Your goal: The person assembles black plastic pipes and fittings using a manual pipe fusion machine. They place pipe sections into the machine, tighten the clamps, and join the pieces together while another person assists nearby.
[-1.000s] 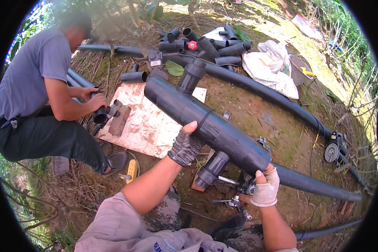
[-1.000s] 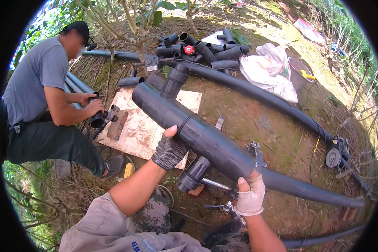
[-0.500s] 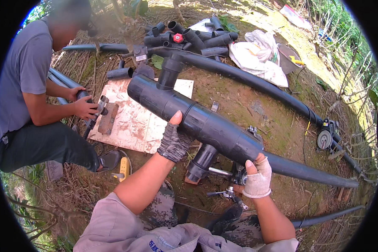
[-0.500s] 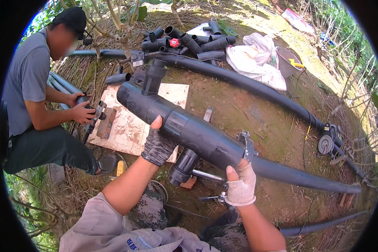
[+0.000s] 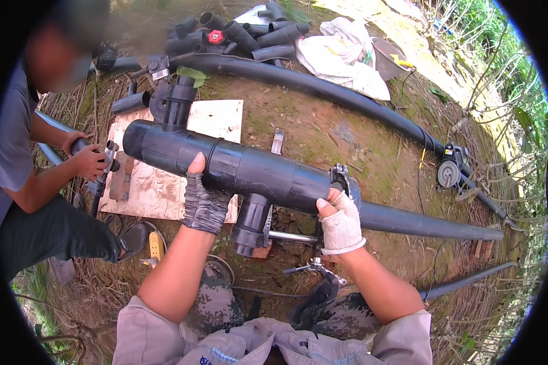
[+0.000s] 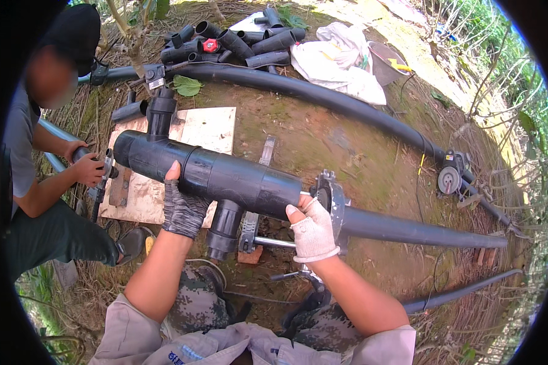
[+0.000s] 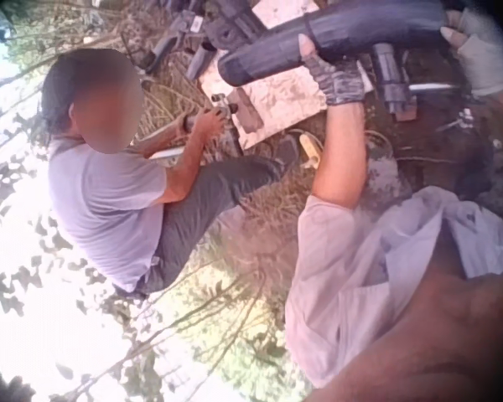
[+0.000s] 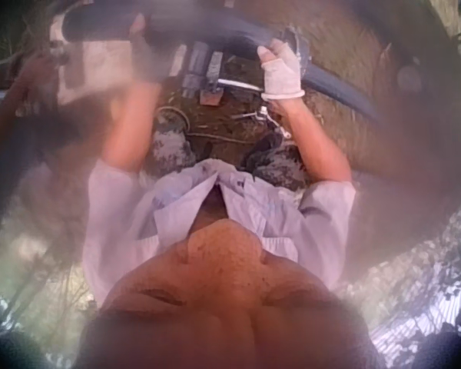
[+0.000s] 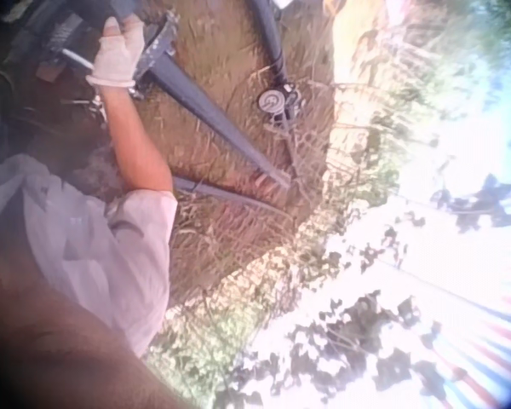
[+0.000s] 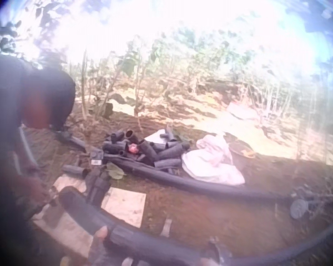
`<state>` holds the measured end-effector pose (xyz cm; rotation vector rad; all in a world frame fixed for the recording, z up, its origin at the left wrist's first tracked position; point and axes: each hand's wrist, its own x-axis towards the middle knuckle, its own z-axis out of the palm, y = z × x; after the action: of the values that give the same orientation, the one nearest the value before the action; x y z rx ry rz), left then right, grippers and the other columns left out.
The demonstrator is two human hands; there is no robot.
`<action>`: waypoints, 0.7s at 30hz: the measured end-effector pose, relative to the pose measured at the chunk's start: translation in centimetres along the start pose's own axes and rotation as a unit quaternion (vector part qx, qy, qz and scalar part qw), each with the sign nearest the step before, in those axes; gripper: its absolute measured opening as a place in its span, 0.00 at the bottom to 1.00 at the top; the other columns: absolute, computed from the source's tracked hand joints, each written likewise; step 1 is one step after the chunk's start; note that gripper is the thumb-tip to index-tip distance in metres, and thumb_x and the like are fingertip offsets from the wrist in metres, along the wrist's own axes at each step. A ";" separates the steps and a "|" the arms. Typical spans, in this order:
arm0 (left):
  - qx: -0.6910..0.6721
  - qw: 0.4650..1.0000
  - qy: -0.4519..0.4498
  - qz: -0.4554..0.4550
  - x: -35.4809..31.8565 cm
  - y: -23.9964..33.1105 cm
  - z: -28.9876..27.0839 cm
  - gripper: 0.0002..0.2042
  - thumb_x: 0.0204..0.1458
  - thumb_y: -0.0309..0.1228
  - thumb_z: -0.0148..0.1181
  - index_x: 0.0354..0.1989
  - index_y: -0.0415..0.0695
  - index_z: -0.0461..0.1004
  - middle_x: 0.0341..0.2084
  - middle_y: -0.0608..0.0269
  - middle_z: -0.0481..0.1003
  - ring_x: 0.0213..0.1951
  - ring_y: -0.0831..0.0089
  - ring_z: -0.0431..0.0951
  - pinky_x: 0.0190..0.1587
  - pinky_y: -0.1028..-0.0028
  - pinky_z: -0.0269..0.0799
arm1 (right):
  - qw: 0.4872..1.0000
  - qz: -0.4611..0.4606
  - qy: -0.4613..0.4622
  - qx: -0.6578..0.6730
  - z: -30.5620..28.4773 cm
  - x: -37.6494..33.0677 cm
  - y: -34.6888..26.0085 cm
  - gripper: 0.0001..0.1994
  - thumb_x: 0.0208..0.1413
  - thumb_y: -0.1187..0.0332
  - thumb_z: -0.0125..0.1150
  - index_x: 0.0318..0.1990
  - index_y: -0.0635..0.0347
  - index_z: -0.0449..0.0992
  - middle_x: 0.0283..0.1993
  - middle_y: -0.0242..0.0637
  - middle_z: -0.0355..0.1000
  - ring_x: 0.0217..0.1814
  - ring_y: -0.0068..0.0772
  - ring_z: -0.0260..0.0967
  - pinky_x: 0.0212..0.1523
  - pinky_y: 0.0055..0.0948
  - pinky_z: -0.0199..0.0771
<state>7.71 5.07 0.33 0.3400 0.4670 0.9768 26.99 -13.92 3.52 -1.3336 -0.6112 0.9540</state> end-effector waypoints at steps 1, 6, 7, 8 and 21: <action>-0.005 1.000 0.010 -0.004 0.2 0.1 -0.3 0.38 0.51 0.52 0.66 0.65 0.40 0.64 0.60 0.49 0.71 0.60 0.53 0.72 0.66 0.49 0.68 | 1.000 0.004 0.003 0.004 0.4 0.1 -0.3 0.09 0.64 0.73 0.58 0.50 0.63 0.76 0.46 0.28 0.76 0.48 0.20 0.67 0.57 0.25 0.66; -0.008 0.994 0.110 0.016 0.3 0.8 -0.3 0.36 0.51 0.53 0.66 0.63 0.42 0.67 0.58 0.51 0.73 0.57 0.53 0.75 0.63 0.49 0.72 | 0.991 0.106 -0.039 -0.072 -0.7 3.5 -0.9 0.10 0.67 0.67 0.56 0.46 0.63 0.77 0.41 0.29 0.76 0.44 0.22 0.69 0.49 0.26 0.69; -0.009 0.989 0.146 0.023 0.1 1.1 -0.3 0.36 0.51 0.53 0.66 0.63 0.43 0.67 0.57 0.52 0.73 0.56 0.53 0.75 0.62 0.50 0.73 | 0.978 0.118 -0.102 -0.136 -0.9 5.4 -2.6 0.15 0.69 0.60 0.54 0.44 0.64 0.78 0.37 0.32 0.77 0.40 0.24 0.70 0.45 0.27 0.71; -0.015 0.984 0.176 0.023 -0.1 1.3 0.2 0.35 0.51 0.53 0.66 0.62 0.43 0.68 0.56 0.52 0.74 0.55 0.53 0.76 0.61 0.50 0.74 | 0.969 0.115 -0.137 -0.172 -1.5 7.4 -3.7 0.20 0.71 0.54 0.52 0.43 0.65 0.78 0.34 0.35 0.78 0.38 0.25 0.71 0.44 0.28 0.71; 0.076 0.965 0.251 0.009 0.4 4.5 -3.4 0.35 0.52 0.57 0.64 0.60 0.44 0.70 0.53 0.56 0.76 0.52 0.58 0.77 0.58 0.55 0.75 | 0.631 0.041 -0.234 -0.738 0.2 34.8 5.4 0.23 0.63 0.54 0.56 0.58 0.61 0.75 0.63 0.50 0.73 0.66 0.51 0.69 0.64 0.43 0.69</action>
<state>2.95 7.99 -0.55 0.2309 1.0068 1.0478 43.24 15.53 -6.77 -2.5505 -2.0398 0.7747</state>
